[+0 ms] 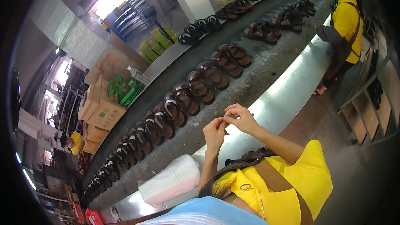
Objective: The person inserts foam padding into sandals on a conveyor belt by hand, retrieves more foam sheets from a box, and inserts them into the sandals.
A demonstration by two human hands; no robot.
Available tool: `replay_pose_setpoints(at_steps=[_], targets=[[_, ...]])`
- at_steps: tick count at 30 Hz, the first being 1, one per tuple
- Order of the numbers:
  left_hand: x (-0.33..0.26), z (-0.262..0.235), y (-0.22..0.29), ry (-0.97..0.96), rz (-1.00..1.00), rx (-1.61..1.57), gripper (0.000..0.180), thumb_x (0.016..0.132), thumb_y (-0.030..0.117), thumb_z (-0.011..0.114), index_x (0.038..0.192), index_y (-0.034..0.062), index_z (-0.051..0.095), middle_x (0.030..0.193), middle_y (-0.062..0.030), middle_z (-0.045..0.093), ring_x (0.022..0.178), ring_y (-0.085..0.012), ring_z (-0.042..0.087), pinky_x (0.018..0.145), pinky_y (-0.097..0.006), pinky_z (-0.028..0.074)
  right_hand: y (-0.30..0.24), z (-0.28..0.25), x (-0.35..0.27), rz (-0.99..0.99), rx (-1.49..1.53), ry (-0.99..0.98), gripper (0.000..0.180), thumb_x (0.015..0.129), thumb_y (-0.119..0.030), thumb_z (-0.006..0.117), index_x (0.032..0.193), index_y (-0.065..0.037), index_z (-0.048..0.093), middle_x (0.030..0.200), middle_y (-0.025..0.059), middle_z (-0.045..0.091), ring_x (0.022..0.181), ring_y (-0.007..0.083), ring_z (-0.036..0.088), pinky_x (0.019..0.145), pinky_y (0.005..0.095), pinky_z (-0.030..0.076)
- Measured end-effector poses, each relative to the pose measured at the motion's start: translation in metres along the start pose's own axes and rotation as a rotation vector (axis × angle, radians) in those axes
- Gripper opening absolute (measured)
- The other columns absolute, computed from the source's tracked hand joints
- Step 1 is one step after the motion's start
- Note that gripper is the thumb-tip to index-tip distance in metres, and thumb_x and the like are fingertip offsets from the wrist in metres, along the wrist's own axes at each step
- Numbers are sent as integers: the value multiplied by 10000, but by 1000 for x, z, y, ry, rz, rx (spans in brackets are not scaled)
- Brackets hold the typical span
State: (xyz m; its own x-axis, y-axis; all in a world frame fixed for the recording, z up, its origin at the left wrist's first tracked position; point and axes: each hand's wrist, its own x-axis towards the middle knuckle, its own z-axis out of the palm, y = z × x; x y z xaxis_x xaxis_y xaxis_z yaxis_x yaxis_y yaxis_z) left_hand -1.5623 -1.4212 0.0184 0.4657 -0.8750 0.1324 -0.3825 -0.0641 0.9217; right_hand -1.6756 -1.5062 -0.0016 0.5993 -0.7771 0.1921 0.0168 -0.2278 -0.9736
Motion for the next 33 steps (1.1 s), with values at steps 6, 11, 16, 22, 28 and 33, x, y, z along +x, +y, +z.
replay_pose_setpoints(at_steps=[6,11,16,22,28,33], targets=[[6,10,-9,-25,81,-58,154,842,11,521,935,-40,634,712,-79,654,542,-80,560,482,-229,477,9,-12,7,166,211,-66,152,793,-168,647,814,-17,652,1081,85,543,835,140,576,724,270,467],[8,19,-19,9,325,407,127,838,83,517,871,12,617,668,-127,636,559,-232,620,517,-322,481,13,-16,6,104,28,-18,148,791,-158,640,805,-11,639,1048,88,556,807,146,580,716,272,467],[9,29,-18,13,342,552,109,826,111,518,826,34,595,624,-128,612,570,-298,611,545,-379,473,21,-18,4,125,-26,-8,138,791,-143,630,841,-15,634,1003,87,566,794,153,581,724,269,461],[15,30,-27,73,234,496,135,826,107,513,815,3,598,613,-122,617,550,-280,616,531,-366,479,7,-18,-1,58,21,-83,153,796,-119,607,915,-28,636,964,81,558,786,152,580,732,272,455],[15,32,-8,-34,-110,21,128,822,46,533,818,-62,602,646,-106,638,563,-155,624,507,-266,508,8,-28,1,127,62,-91,165,799,-111,594,930,-22,639,981,83,549,807,157,576,759,281,454],[16,38,-5,4,-72,-214,124,826,18,550,868,-72,625,717,-98,644,582,-120,598,509,-242,504,6,-33,5,130,147,-60,151,835,-114,575,903,8,632,1014,83,551,803,138,576,745,256,458]])
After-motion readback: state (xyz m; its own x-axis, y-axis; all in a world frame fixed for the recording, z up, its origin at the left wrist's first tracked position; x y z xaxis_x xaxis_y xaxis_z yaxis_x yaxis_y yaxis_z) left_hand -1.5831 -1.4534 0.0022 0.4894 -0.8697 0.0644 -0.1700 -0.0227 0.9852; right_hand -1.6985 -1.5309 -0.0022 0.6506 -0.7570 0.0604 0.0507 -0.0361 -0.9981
